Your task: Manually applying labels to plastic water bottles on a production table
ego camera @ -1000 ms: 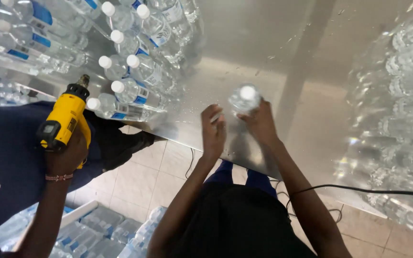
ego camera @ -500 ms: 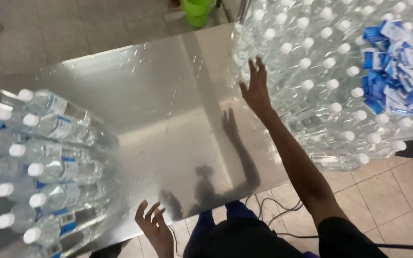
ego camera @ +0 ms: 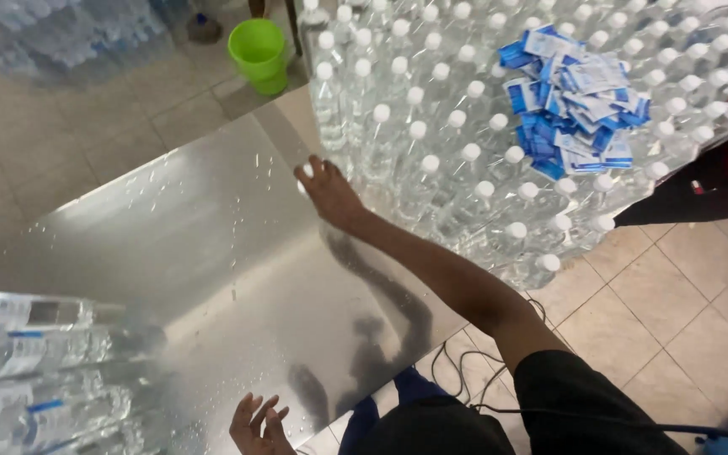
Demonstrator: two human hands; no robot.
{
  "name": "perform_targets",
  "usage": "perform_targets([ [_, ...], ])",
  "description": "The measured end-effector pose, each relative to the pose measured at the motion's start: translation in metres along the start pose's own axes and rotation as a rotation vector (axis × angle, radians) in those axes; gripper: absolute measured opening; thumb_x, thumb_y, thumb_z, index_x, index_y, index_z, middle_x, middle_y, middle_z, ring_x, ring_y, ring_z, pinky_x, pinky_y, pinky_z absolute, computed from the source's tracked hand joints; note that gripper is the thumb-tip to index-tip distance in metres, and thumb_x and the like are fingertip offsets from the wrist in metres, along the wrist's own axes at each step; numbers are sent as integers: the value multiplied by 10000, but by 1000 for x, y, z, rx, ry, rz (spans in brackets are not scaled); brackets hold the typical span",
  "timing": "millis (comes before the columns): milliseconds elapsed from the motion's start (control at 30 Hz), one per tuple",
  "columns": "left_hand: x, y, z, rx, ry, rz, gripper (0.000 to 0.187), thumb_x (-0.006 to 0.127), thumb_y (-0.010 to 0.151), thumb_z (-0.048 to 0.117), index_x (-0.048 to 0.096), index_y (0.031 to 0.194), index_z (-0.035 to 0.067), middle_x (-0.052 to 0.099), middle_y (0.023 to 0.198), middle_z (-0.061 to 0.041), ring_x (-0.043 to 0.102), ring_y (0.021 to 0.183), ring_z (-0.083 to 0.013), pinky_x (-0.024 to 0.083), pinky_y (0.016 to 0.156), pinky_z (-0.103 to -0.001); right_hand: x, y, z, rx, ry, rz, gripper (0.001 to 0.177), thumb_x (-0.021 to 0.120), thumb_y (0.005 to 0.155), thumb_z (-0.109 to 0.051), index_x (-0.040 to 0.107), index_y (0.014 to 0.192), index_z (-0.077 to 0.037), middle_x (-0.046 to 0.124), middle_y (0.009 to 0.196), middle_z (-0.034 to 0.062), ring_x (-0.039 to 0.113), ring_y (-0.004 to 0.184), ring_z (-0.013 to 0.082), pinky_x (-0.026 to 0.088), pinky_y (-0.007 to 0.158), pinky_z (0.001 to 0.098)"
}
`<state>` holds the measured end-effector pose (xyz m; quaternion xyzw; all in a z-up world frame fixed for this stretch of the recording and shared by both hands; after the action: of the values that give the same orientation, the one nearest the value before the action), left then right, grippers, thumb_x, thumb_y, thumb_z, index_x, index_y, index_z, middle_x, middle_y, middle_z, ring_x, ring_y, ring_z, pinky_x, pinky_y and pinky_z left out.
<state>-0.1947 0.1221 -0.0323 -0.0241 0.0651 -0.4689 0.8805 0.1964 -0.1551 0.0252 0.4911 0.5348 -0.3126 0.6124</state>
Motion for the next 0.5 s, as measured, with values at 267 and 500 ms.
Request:
perform_targets([
  [267, 74, 13, 60, 179, 52, -361, 384, 624, 1036, 145, 566, 1404, 52, 537, 1518, -162, 766, 1102, -317, 700, 827, -409, -103, -109, -11, 101, 669, -370, 635, 854, 865, -67, 458, 1361, -97, 435, 1311, 188, 609, 772, 290, 520, 607, 430],
  [500, 148, 7, 61, 113, 72, -483, 518, 653, 995, 206, 519, 1480, 84, 540, 1583, -147, 751, 1178, -328, 641, 909, -451, -130, -180, -36, -172, 610, -509, 695, 882, 850, -102, 432, 1378, -131, 454, 1377, 248, 598, 971, 371, 532, 635, 497],
])
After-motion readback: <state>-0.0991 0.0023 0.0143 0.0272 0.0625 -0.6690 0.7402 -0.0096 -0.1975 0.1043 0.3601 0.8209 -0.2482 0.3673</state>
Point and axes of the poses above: each hand's wrist, its own y-axis towards the middle knuckle, its own x-axis out of the palm, z = x × y, the point moved 4 cm from there along y, towards the middle knuckle
